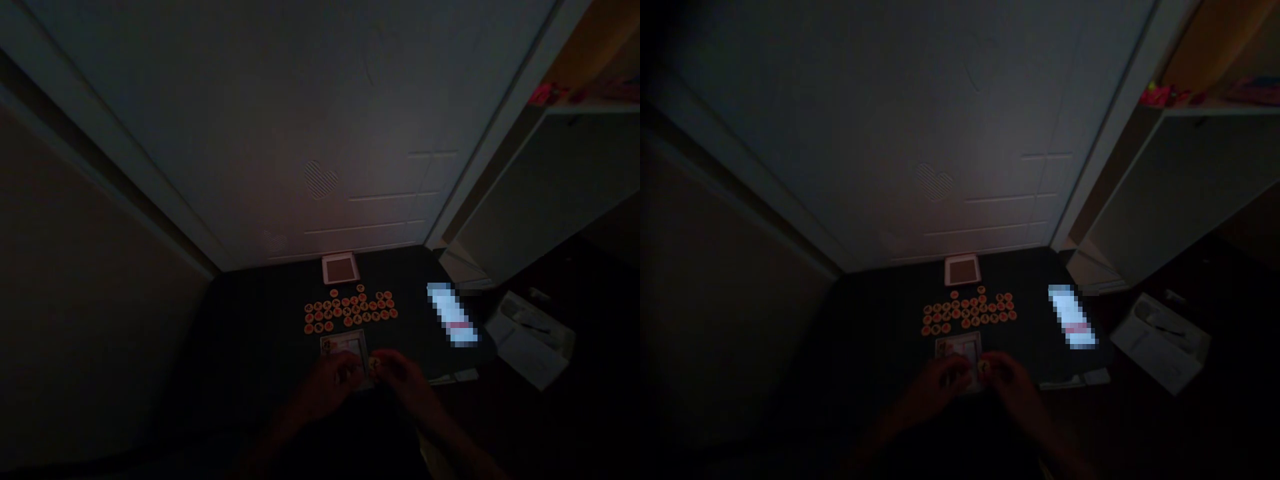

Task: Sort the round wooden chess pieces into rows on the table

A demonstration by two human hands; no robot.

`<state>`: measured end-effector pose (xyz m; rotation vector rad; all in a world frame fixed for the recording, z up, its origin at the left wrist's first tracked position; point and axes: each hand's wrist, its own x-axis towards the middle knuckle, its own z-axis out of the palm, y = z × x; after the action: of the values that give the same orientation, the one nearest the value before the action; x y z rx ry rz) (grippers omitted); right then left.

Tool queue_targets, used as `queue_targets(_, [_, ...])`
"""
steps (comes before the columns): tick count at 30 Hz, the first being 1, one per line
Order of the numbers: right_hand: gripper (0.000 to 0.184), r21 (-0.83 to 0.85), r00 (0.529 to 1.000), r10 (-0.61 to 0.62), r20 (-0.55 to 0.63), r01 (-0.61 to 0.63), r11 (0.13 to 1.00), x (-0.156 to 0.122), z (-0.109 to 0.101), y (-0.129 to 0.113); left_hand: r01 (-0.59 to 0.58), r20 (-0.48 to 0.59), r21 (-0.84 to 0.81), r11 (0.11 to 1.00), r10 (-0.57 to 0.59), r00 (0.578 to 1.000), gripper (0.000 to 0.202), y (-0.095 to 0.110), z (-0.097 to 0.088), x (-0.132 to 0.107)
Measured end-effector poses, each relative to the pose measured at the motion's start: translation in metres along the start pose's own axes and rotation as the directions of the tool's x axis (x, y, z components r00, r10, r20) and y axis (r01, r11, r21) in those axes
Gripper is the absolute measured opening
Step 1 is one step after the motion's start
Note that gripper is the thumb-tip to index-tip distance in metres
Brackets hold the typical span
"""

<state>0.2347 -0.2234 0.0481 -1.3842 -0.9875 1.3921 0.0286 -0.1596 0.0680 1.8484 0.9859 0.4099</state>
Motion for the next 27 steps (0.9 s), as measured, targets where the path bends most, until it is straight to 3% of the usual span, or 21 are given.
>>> queue_targets(4, [0.041, -0.072, 0.999, -0.053, -0.009, 0.052, 0.996, -0.005, 0.003, 0.002, -0.006, 0.095, -0.010, 1.000, 0.007, 0.995, 0.028, 0.012, 0.005, 0.002])
queue_targets(11, [0.039, -0.120, 0.991, -0.132, 0.020, 0.133, 0.984, -0.008, 0.002, 0.005, 0.007, 0.092, 0.040, 0.999, -0.011, 0.996, 0.040, 0.004, 0.014, 0.005])
queue_targets(19, [0.032, -0.146, 0.977, -0.203, 0.067, 0.210, 0.967, -0.007, 0.006, 0.007, -0.016, 0.102, 0.089, 0.996, 0.007, 0.995, 0.043, 0.005, 0.010, 0.011])
queue_targets(23, [0.027, -0.207, 0.952, -0.293, 0.087, 0.305, 0.930, -0.002, 0.014, 0.008, -0.009, 0.090, 0.046, 0.999, 0.005, 0.996, 0.041, 0.001, 0.007, 0.007])
queue_targets(27, [0.029, -0.347, 0.899, -0.419, 0.130, 0.437, 0.830, 0.000, 0.023, 0.007, -0.007, 0.072, 0.014, 1.000, 0.006, 0.997, 0.036, -0.003, 0.002, 0.003])
